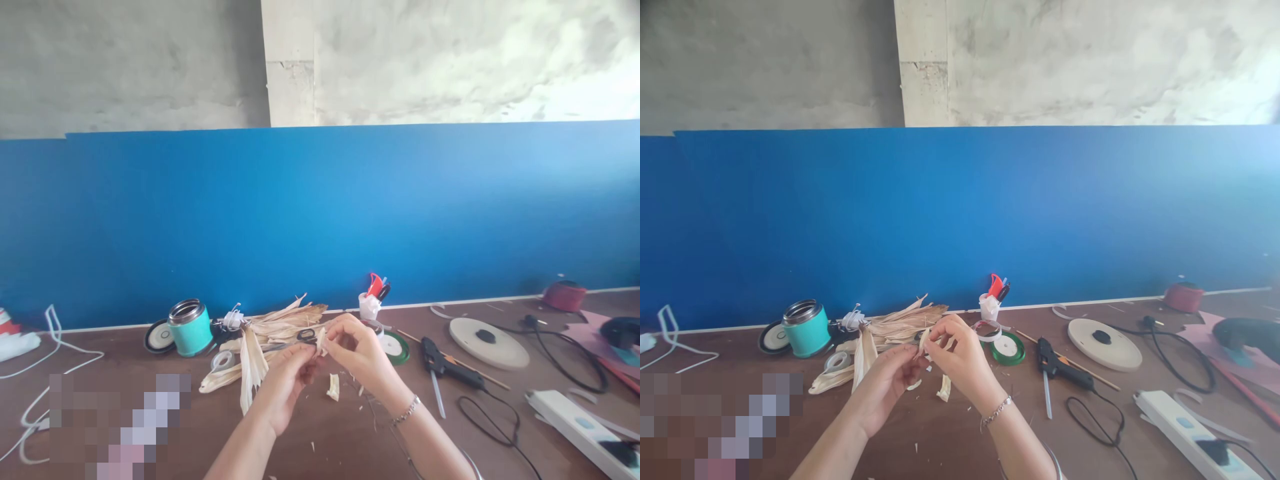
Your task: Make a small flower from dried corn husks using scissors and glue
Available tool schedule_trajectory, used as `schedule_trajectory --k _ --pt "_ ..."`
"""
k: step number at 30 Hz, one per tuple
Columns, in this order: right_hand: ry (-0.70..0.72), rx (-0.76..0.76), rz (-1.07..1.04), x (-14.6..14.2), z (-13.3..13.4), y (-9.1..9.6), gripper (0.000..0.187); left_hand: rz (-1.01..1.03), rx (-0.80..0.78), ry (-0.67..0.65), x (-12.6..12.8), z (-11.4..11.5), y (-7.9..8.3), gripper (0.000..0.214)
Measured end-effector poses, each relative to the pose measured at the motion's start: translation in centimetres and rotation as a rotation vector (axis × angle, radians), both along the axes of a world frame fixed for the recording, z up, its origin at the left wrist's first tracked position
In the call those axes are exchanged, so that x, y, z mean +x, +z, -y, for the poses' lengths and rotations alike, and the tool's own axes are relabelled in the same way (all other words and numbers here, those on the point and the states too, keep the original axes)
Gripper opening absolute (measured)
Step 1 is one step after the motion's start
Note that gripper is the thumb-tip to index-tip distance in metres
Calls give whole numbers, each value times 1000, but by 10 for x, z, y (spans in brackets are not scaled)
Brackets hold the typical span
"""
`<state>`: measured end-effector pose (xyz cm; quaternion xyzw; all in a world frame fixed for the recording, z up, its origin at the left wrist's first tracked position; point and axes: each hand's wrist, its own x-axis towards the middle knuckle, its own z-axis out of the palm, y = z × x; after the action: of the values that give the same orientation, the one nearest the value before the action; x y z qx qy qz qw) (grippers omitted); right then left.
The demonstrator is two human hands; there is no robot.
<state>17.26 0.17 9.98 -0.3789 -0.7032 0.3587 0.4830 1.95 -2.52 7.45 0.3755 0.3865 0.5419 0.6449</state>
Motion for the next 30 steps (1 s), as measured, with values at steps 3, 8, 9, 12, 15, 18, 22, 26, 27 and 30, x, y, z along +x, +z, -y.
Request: schedule_trajectory --k 3,8,9,12,15,18,22,26,27,30 --pt "26 22 23 0 1 2 8 99 -97 -30 0 1 1 15" --pt "58 -58 27 1 0 1 6 203 -222 -84 1 3 5 11" --pt "68 -87 23 2 0 1 6 216 -235 -93 2 3 6 10" --pt "126 -186 6 3 0 1 10 234 -249 -99 1 3 5 5" --pt "159 -246 1 4 -1 1 13 213 -246 -76 0 2 5 4" --pt "150 -258 -8 4 -3 0 11 175 -221 -54 -1 2 5 5" --pt "131 -259 -8 4 -5 -4 6 142 -218 -43 -2 0 5 8" --pt "116 -269 16 3 -5 -3 4 139 -229 -49 -2 -2 3 12" --pt "104 -270 24 2 -5 -3 3 135 -227 -49 -2 -3 2 14" --pt "56 -268 37 1 -4 -1 3 94 -187 -39 -3 -4 0 18"
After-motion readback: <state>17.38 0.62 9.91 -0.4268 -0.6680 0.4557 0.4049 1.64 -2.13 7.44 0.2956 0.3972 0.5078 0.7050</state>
